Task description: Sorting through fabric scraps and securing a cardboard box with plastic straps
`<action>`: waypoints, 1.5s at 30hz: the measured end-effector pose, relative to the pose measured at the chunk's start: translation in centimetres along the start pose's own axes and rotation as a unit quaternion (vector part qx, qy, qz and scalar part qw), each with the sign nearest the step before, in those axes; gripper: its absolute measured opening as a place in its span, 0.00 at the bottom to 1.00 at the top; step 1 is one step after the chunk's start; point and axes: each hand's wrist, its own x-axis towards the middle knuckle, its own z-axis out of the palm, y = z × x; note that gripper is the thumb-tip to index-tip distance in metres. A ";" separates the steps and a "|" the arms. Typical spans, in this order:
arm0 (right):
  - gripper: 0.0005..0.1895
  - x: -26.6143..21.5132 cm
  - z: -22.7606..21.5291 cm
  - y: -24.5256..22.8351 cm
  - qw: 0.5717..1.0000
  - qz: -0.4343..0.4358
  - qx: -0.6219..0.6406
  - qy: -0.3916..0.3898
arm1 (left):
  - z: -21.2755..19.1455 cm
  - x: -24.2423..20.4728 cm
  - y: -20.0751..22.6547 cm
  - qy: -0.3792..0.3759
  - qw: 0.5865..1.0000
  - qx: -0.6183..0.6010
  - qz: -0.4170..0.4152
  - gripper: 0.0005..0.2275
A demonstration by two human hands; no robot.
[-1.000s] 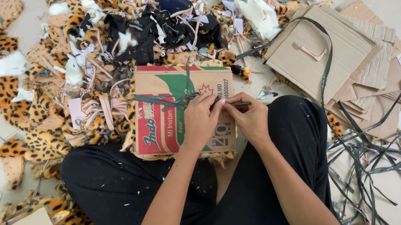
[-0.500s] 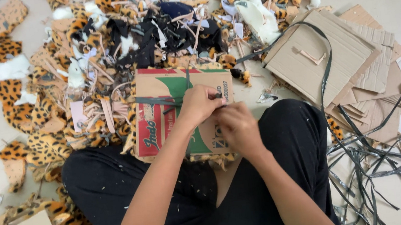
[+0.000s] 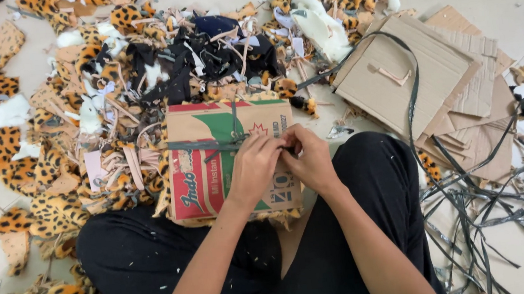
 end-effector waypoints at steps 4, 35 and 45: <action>0.12 0.3 -1.1 -0.3 0.998 0.007 0.022 -0.052 | -0.4 -0.1 0.4 0.057 0.992 0.068 0.086 0.04; 0.04 0.7 -1.8 -3.3 0.942 0.203 0.266 -0.025 | -1.1 0.4 0.8 0.102 0.980 0.156 0.063 0.05; 0.05 0.8 1.0 1.0 0.951 0.259 0.120 0.121 | -0.9 -1.4 0.6 0.002 0.979 0.205 0.002 0.08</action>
